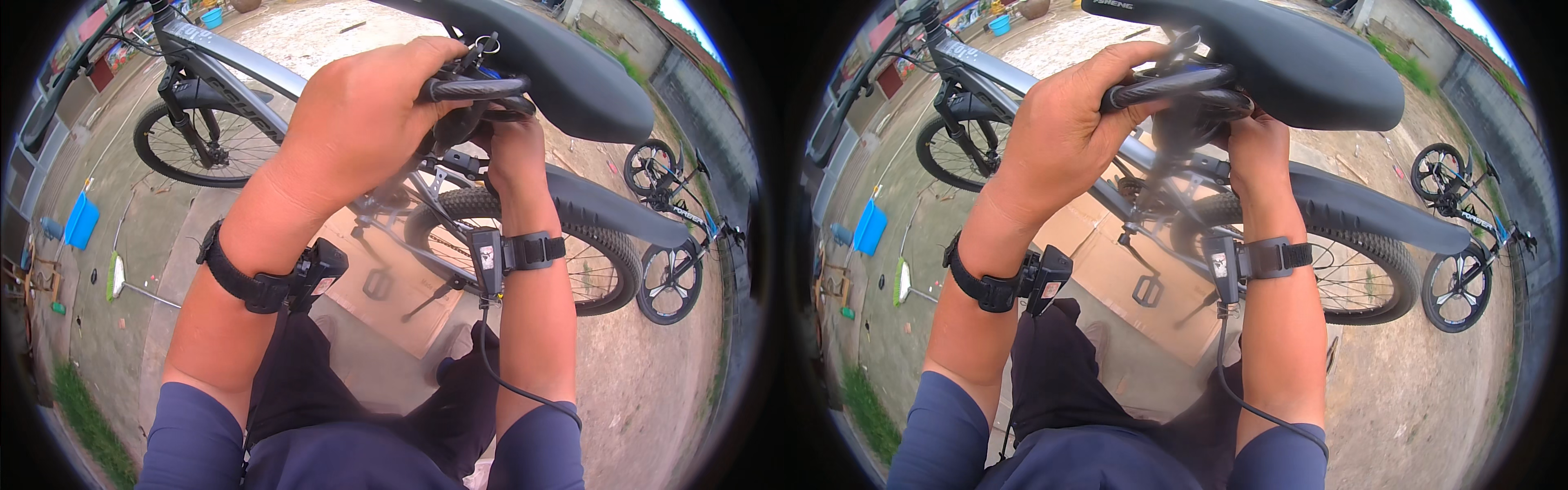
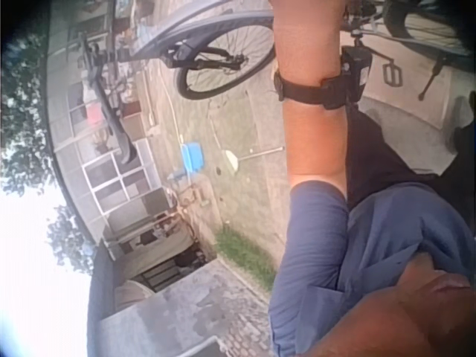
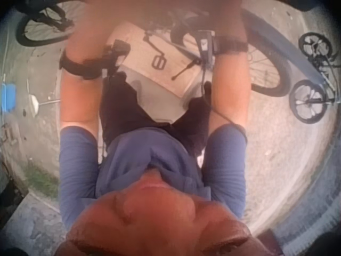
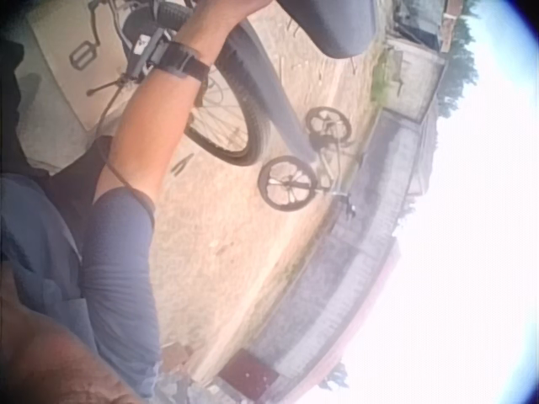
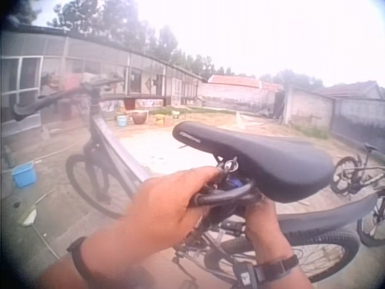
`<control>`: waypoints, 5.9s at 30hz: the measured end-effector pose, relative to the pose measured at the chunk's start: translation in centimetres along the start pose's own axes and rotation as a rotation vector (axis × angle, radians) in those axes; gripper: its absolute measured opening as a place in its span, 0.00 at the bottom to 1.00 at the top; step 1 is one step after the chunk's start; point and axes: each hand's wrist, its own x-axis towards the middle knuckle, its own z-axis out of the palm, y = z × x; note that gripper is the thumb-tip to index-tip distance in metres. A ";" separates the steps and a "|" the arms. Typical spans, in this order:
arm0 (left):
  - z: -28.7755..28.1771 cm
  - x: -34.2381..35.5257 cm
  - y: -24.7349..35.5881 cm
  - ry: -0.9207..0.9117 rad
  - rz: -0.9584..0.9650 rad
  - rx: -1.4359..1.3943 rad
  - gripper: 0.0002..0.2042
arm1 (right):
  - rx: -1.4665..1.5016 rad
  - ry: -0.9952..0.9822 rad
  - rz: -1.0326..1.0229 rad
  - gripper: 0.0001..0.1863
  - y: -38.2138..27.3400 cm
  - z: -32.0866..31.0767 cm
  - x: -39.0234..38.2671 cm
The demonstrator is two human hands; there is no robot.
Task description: The person removes a coiled cable lock from a bicycle frame, handles small screws and nuts by hand, and then uses a screwdriver to install a component onto the bicycle frame.
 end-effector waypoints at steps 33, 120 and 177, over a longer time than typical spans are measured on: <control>1.0 -2.5 3.3 -0.234 -1.070 -1.367 0.19 | -0.782 -0.239 -0.769 0.26 -0.6 -4.4 4.2; 1.1 -10.9 5.3 -0.033 -0.699 -0.981 0.08 | 0.121 -0.029 0.272 0.24 -2.5 2.3 -6.1; 1.2 -3.6 6.9 -0.452 -0.656 -0.594 0.17 | 0.152 -0.310 0.118 0.36 3.1 -1.3 -17.8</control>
